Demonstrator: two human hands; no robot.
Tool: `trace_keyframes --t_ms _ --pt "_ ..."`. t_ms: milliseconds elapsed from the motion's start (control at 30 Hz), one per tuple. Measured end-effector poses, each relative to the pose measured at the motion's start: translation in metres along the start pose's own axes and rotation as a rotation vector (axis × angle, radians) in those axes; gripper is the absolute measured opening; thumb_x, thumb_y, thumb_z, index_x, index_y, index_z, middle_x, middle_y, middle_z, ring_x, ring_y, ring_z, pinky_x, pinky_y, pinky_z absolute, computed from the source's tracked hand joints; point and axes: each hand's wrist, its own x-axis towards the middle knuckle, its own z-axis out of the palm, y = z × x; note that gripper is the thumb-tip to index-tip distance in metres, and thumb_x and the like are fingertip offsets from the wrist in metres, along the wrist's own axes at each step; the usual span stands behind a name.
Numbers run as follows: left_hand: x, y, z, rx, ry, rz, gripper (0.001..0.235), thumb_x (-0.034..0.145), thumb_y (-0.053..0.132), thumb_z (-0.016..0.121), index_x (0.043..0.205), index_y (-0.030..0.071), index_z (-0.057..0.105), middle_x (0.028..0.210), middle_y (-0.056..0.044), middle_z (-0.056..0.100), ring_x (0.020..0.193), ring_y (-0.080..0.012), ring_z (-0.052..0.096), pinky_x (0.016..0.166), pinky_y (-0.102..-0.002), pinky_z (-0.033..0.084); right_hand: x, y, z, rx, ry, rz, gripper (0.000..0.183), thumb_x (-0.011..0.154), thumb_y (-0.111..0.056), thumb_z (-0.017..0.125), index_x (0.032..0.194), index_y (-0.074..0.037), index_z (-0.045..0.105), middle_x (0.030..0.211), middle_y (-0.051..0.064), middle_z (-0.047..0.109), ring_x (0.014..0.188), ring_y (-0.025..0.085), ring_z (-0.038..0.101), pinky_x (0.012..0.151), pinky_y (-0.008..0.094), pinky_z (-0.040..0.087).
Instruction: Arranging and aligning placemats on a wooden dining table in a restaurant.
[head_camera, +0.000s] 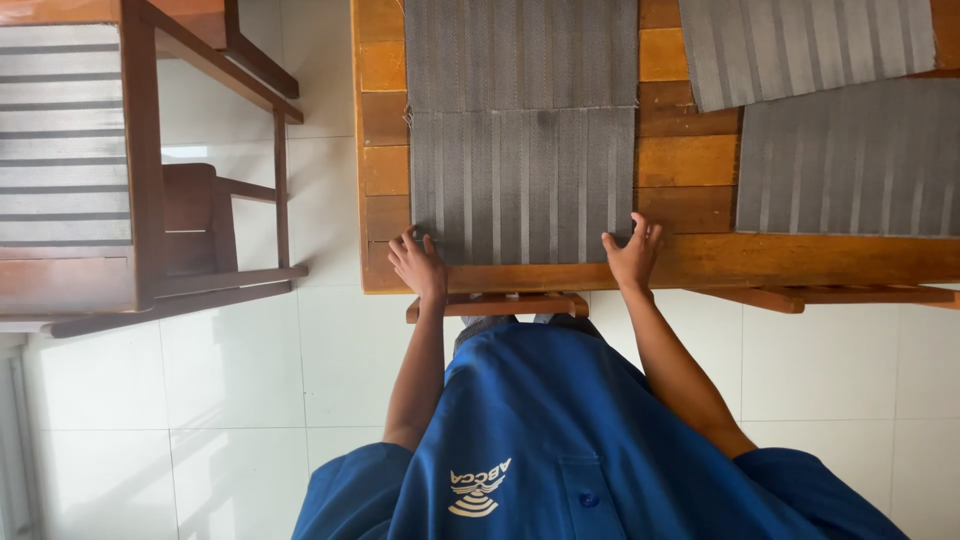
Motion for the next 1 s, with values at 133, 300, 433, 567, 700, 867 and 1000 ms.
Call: trace_keyframes --t_ms 133,300,433,567,700,867,1000 --pt "-0.002 0.001 -0.001 0.006 0.015 0.027 0.035 0.099 0.029 0.066 0.131 0.013 0.062 0.125 -0.011 0.055 0.118 -0.0332 0.053 0.093 -0.05 0.047 0.003 -0.005 -0.009 0.02 -0.007 -0.01 0.07 0.086 -0.031 0.086 0.143 -0.011 0.051 0.13 0.021 0.048 0.121 0.042 0.047 0.101 0.054 0.043" --pt "-0.019 0.018 -0.002 0.055 0.1 0.093 0.039 0.098 0.028 0.068 0.131 0.009 0.06 0.134 -0.016 0.049 0.118 -0.0366 0.05 0.088 -0.051 0.044 0.007 0.002 -0.021 0.098 -0.039 0.02 0.072 0.085 -0.029 0.085 0.145 -0.012 0.05 0.12 0.016 0.053 0.113 0.035 0.053 0.096 0.049 0.045" --pt "-0.044 0.045 -0.001 -0.036 0.066 0.071 0.036 0.097 0.027 0.068 0.13 0.012 0.062 0.136 -0.012 0.05 0.12 -0.0339 0.052 0.095 -0.051 0.045 0.009 0.021 -0.024 0.103 0.009 -0.053 0.07 0.087 -0.028 0.087 0.145 -0.012 0.051 0.117 0.015 0.055 0.113 0.036 0.052 0.097 0.05 0.045" --pt "-0.065 0.072 0.013 -0.109 0.003 0.09 0.035 0.097 0.025 0.068 0.129 0.012 0.061 0.136 -0.014 0.05 0.118 -0.0341 0.052 0.095 -0.051 0.045 0.013 0.035 -0.042 0.141 -0.001 -0.045 0.071 0.086 -0.028 0.086 0.145 -0.013 0.05 0.118 0.013 0.056 0.114 0.033 0.053 0.098 0.049 0.044" --pt "-0.086 0.088 0.023 -0.111 0.004 0.177 0.034 0.101 0.027 0.066 0.129 0.01 0.06 0.136 -0.015 0.049 0.119 -0.0351 0.052 0.093 -0.05 0.046 0.01 0.047 -0.055 0.174 0.0 -0.043 0.071 0.086 -0.029 0.085 0.146 -0.013 0.05 0.118 0.012 0.057 0.114 0.032 0.053 0.099 0.049 0.045" --pt "-0.093 0.118 0.025 -0.145 -0.06 0.226 0.034 0.101 0.028 0.065 0.131 0.011 0.06 0.136 -0.015 0.049 0.119 -0.0365 0.051 0.094 -0.051 0.046 0.011 0.055 -0.06 0.173 0.065 -0.023 0.071 0.086 -0.028 0.085 0.145 -0.012 0.05 0.117 0.011 0.057 0.112 0.032 0.053 0.101 0.049 0.043" --pt "-0.093 0.126 0.03 -0.162 -0.083 0.27 0.034 0.101 0.028 0.064 0.131 0.012 0.06 0.135 -0.015 0.049 0.121 -0.0365 0.051 0.095 -0.051 0.047 0.0 0.05 -0.065 0.201 0.121 -0.041 0.07 0.087 -0.029 0.086 0.145 -0.011 0.05 0.114 0.012 0.057 0.11 0.031 0.054 0.099 0.048 0.044"
